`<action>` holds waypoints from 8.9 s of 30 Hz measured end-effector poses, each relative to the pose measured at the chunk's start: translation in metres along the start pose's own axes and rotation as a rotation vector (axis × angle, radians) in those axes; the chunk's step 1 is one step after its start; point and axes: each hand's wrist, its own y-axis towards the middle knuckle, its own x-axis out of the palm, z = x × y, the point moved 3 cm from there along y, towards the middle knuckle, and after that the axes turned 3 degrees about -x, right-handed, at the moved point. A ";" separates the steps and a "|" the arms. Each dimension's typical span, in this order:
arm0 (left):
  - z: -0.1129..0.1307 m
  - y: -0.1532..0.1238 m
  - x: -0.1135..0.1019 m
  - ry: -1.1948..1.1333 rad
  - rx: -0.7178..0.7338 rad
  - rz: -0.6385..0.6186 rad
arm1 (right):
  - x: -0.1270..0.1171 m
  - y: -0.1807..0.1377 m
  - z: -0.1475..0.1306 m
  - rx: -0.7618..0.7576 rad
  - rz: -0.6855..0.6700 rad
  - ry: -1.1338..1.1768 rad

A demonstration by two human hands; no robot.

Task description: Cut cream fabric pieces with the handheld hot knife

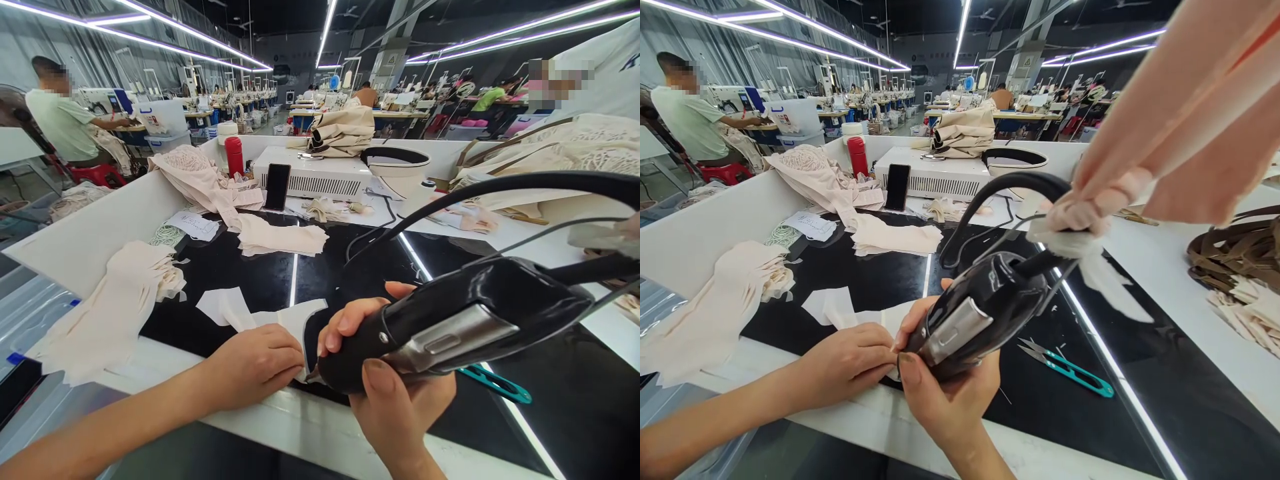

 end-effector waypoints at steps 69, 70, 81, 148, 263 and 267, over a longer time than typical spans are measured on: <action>-0.004 -0.014 0.003 0.326 0.319 0.014 | -0.001 0.004 -0.006 -0.042 0.027 -0.027; -0.005 -0.014 0.002 0.325 0.322 0.017 | -0.001 0.005 -0.007 -0.047 0.035 -0.030; -0.004 -0.015 0.002 0.314 0.310 0.023 | 0.000 0.005 -0.002 -0.053 0.028 -0.015; -0.013 0.035 -0.009 0.212 0.149 -0.052 | -0.042 0.056 0.009 -0.201 0.149 -0.203; -0.028 0.005 0.023 0.309 0.094 0.026 | -0.022 0.052 0.020 -0.153 0.092 -0.184; -0.028 0.005 0.022 0.299 0.091 0.023 | -0.028 0.053 0.017 -0.185 0.119 -0.178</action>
